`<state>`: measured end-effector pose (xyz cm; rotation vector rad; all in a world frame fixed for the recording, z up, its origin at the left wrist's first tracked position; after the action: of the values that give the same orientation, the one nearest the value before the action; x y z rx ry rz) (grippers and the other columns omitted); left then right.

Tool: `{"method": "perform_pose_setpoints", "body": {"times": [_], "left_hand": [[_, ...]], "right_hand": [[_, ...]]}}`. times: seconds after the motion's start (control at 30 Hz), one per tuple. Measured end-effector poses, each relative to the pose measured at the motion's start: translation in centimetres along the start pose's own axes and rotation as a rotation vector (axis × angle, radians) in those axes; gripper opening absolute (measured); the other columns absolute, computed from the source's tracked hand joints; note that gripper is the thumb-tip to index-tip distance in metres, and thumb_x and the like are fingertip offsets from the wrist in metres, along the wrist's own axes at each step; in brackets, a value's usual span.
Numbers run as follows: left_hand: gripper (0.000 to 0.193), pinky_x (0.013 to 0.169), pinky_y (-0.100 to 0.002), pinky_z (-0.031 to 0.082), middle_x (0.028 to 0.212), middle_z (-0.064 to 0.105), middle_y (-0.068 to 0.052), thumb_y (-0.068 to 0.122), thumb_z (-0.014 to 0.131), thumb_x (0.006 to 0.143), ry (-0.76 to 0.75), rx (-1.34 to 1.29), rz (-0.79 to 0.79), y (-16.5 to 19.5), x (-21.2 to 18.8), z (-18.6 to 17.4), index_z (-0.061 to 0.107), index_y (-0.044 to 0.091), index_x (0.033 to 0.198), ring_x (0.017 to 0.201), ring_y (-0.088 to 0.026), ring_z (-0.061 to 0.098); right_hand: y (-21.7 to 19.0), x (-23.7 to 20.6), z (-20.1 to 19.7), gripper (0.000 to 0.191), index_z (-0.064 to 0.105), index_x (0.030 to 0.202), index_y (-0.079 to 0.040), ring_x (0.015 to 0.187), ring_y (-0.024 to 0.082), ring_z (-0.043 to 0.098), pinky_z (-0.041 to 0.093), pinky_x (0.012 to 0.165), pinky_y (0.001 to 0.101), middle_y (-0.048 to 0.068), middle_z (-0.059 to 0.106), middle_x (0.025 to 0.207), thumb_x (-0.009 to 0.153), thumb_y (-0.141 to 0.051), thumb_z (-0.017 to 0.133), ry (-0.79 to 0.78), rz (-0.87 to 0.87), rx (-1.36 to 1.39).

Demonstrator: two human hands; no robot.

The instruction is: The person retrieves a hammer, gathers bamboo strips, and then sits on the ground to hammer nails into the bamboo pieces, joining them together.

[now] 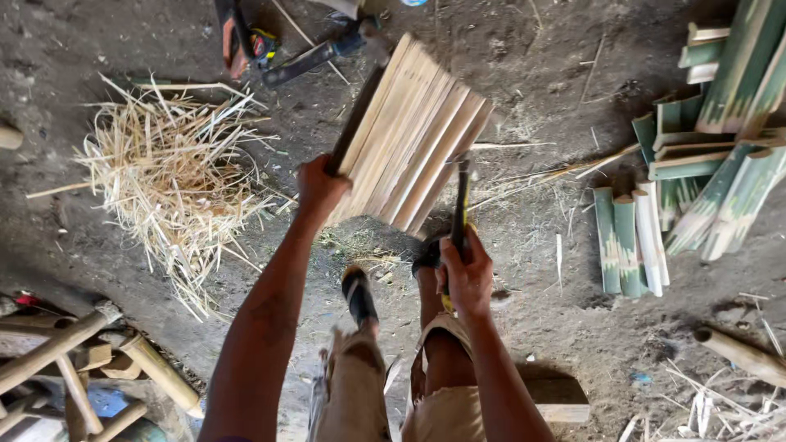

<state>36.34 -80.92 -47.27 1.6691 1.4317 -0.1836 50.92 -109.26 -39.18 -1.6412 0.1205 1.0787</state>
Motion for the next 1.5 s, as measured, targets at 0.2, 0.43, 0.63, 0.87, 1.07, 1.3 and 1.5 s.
{"method": "perform_pose_setpoints", "body": {"times": [0.2,0.43,0.63,0.87,1.07,1.3,1.5], "left_hand": [[0.06,0.068,-0.037,0.06,0.101,0.076,-0.014,0.0,0.074,0.062,-0.046,-0.056,-0.163,-16.4,-0.5,-5.5,0.069,0.004,0.122,0.075,-0.025,0.073],[0.099,0.088,-0.056,0.053,0.119,0.063,-0.038,0.028,0.091,0.049,0.49,0.559,0.222,-22.7,-0.6,-9.8,0.051,-0.019,0.126,0.107,-0.051,0.063],[0.041,0.09,-0.042,0.062,0.125,0.07,-0.015,0.02,0.062,0.093,-0.246,-0.083,-0.007,-21.8,-5.6,-1.0,0.062,0.006,0.132,0.104,-0.026,0.073],[0.034,0.098,-0.041,0.057,0.118,0.075,-0.018,0.01,0.062,0.091,-0.302,-0.19,0.301,-11.8,-11.1,3.9,0.067,0.002,0.123,0.11,-0.028,0.073],[0.03,0.089,-0.038,0.061,0.116,0.074,-0.016,0.006,0.06,0.091,-0.181,-0.233,0.408,-2.7,-9.2,7.4,0.069,0.002,0.119,0.105,-0.027,0.074],[0.025,0.094,-0.039,0.06,0.111,0.077,-0.014,0.005,0.062,0.094,-0.15,-0.205,0.606,7.9,-10.7,12.7,0.072,0.002,0.117,0.105,-0.024,0.075],[0.025,0.085,-0.036,0.059,0.105,0.078,-0.013,0.015,0.063,0.095,-0.6,0.014,0.561,16.5,-25.3,20.7,0.072,0.002,0.115,0.095,-0.021,0.075]], "right_hand": [[5.7,-2.1,5.6,0.035,0.056,0.126,-0.002,0.043,0.007,0.052,0.044,0.036,0.0273,-0.002,0.054,0.062,0.096,-0.019,0.066,-0.142,0.043,-0.014],[9.8,-5.4,11.1,0.032,0.06,0.122,-0.004,0.046,0.007,0.054,0.044,0.037,0.027,-0.001,0.056,0.067,0.096,-0.021,0.068,-0.037,0.047,-0.046],[13.1,-8.2,13.9,0.024,0.059,0.109,-0.003,0.047,0.009,0.055,0.044,0.038,0.0285,-0.001,0.056,0.07,0.097,-0.021,0.07,0.023,0.078,0.019],[15.0,-3.4,10.0,0.019,0.06,0.108,0.0,0.051,0.014,0.061,0.051,0.043,0.0281,0.008,0.065,0.07,0.093,-0.009,0.067,0.093,0.325,-0.122],[9.7,4.7,7.0,0.029,0.057,0.123,0.001,0.067,0.02,0.067,0.06,0.058,0.0336,0.015,0.065,0.091,0.101,-0.018,0.056,0.199,0.381,0.086],[4.4,1.0,5.6,0.042,0.058,0.128,-0.006,0.078,0.023,0.072,0.061,0.066,0.0354,0.013,0.072,0.1,0.091,-0.022,0.068,-0.275,0.094,-0.374],[0.0,-8.8,-13.3,0.025,0.073,0.116,-0.009,0.078,0.014,0.075,0.063,0.066,0.0288,0.008,0.078,0.101,0.096,-0.021,0.064,0.156,0.085,-0.31]]}}
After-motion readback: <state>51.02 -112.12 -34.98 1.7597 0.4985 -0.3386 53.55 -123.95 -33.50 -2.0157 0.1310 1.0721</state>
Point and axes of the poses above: each hand's wrist, its own x-axis towards the middle knuckle, its own z-axis out of the palm, y = z × x, the point moved 7 cm from there along x, towards the middle knuckle
